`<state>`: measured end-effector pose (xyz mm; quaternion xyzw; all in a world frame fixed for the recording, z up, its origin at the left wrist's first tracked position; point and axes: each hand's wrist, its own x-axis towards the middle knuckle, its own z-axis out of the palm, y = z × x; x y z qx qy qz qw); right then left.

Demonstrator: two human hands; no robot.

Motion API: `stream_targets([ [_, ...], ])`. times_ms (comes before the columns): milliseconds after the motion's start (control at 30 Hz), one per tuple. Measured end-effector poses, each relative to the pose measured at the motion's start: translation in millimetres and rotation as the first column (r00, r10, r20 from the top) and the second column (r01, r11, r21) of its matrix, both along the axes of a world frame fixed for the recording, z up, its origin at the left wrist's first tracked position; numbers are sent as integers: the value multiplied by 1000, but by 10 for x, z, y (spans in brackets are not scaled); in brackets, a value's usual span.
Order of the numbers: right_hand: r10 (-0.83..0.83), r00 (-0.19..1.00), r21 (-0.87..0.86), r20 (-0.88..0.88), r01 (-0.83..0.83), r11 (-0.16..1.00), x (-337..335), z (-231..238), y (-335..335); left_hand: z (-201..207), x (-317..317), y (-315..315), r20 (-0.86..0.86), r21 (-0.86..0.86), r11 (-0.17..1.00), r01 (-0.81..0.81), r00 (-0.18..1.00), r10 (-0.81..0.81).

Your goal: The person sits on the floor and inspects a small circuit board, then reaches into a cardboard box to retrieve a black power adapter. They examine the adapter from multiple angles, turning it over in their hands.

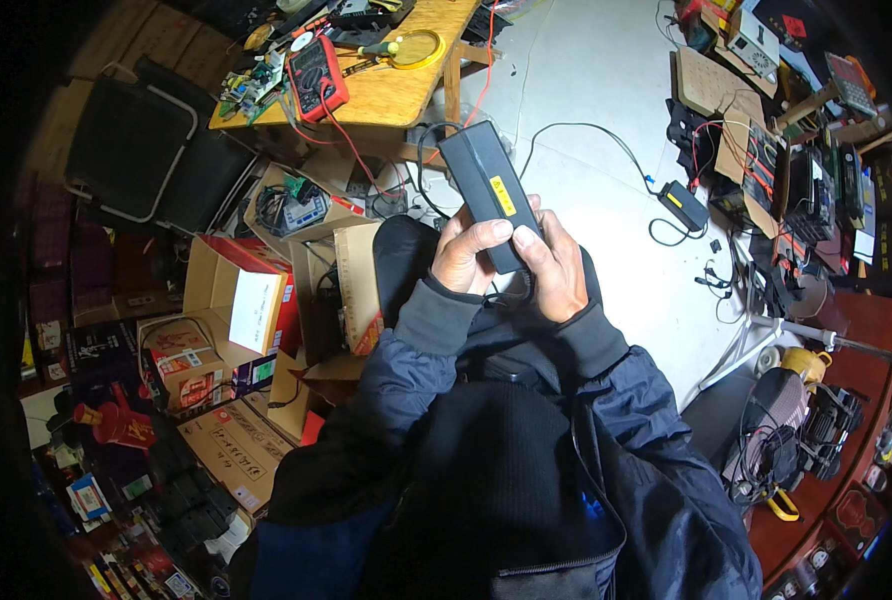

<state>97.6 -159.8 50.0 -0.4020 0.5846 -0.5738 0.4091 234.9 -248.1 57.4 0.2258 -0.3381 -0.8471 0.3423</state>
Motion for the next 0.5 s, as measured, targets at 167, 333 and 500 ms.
stream_targets([
  [167,11,993,0,114,-11,1000,0,-66,4,-72,-48,15,-22,-6,1000,1,1000,-1],
  [333,28,959,107,283,-60,992,-37,-56,11,-145,-83,-7,18,-7,999,-38,999,38],
  [500,80,965,230,251,-140,963,-247,35,72,-190,-51,-19,8,123,992,-17,1000,16],
])
